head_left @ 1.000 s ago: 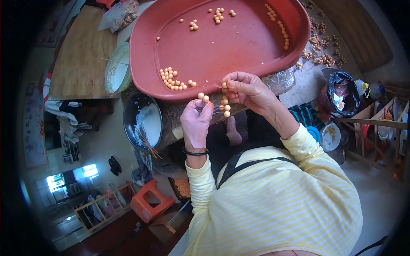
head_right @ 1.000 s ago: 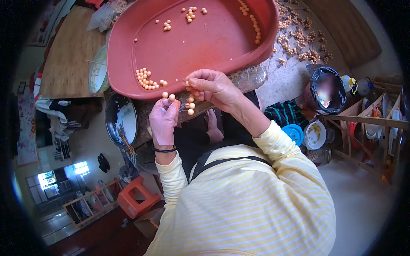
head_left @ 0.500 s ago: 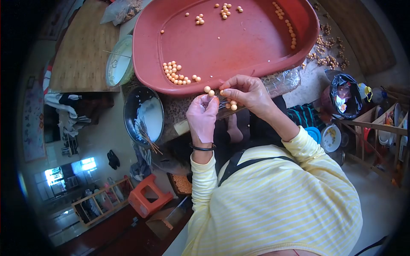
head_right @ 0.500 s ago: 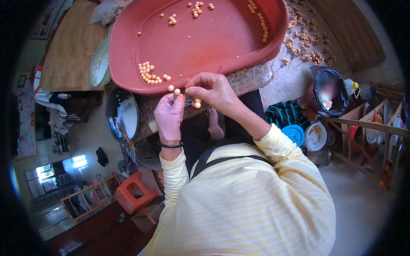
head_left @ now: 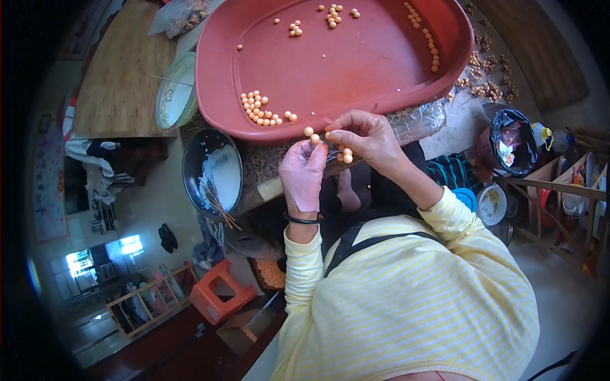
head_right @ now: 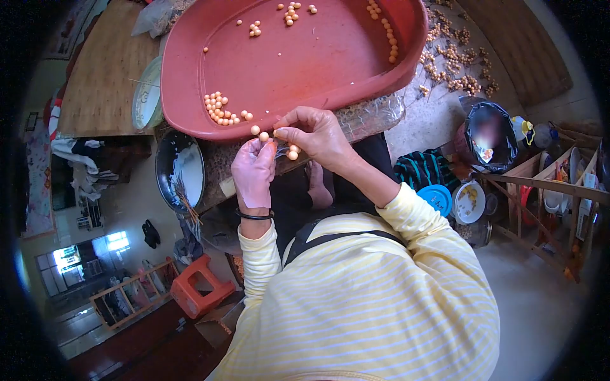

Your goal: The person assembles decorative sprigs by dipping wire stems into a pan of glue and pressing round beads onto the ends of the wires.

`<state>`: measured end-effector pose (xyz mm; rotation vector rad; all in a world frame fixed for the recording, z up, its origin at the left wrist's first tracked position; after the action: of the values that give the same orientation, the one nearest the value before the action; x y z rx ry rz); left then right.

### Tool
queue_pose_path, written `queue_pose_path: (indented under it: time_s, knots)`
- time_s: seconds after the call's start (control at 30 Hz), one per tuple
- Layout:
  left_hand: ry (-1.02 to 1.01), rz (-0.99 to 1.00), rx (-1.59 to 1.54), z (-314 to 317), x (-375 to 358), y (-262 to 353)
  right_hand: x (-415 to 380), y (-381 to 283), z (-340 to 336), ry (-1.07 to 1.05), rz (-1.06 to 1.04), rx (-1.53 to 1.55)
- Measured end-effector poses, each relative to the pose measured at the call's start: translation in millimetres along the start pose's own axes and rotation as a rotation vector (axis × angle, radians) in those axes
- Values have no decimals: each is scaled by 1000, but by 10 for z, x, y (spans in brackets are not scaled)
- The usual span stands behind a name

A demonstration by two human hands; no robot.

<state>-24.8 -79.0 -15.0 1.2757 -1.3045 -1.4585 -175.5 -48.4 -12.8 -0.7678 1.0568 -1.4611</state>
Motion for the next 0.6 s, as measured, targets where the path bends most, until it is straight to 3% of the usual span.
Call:
queue_pose_path:
  time_s: [0.6]
  knots:
    - [-14, 47, 24, 1, 33, 11, -3, -5, 74, -20, 56, 33]
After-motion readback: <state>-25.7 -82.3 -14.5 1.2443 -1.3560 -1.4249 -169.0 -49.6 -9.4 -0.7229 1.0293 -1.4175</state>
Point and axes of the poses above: each hand's wrist, its own x-axis towards the middle knuckle, its own z-axis out of the palm, y = z × x, the point moved 9 cm from there along x, towards the middle knuckle, and after that the axes turned 6 degrees about z, right-handed, at the moved point
